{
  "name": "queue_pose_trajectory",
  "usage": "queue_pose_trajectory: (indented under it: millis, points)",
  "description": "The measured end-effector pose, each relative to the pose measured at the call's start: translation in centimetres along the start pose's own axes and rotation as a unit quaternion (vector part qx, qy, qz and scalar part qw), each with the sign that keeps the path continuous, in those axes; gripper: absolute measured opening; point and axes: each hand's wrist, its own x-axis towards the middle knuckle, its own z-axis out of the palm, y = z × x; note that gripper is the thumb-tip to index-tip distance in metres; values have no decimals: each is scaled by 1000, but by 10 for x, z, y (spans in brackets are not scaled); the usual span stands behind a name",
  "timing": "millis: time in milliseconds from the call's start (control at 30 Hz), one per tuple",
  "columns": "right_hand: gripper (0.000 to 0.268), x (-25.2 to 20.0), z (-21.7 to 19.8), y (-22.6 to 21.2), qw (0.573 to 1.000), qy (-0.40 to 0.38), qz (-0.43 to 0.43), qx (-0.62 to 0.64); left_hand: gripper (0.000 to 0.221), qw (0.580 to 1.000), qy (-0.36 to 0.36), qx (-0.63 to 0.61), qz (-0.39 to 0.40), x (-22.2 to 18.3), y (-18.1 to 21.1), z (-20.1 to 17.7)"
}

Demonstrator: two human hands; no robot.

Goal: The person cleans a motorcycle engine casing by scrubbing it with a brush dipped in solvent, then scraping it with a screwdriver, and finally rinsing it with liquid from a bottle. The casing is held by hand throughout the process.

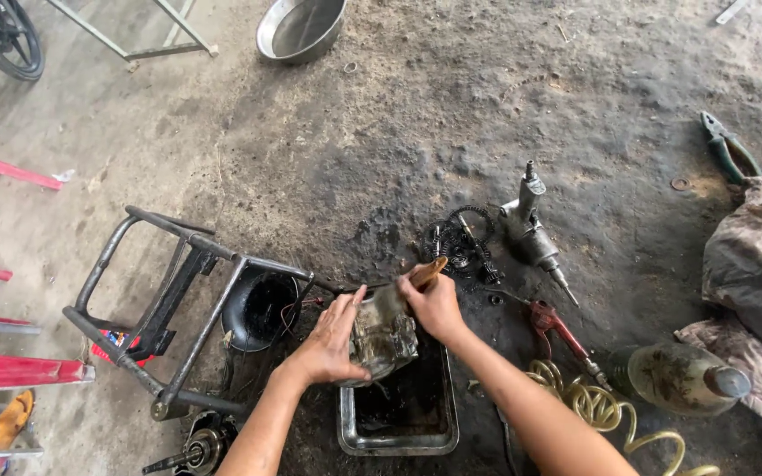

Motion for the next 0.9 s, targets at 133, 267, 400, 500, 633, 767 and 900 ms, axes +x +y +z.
queue_pose_trajectory:
  millis: [133,267,400,500,633,767,900]
  points:
    - [18,-11,5,0,977,119,-114,-137,144,999,28,-6,25,2,-8,-3]
    - [25,-16,17,68,974,58,-115,-188,142,999,36,-24,30,-3,-28,8]
    - [29,-3,26,93,988,-45,-15,-147,143,997,58,-28,45,-7,-28,13]
    - [19,7,24,87,982,-55,-21,-177,142,998,48,-19,31,-10,-14,8]
    - [24,-12,5,-5,1000,-22,-13,2,141,999,13,-47,-17,1,-9,-5]
    - [20,-38,9,-3,975,-112,-94,166,141,999,-9,-45,-3,7,-32,0]
    - [28,-26,-2,-31,965,-210,-152,-44,143,998,12,-61,19,5,-48,5]
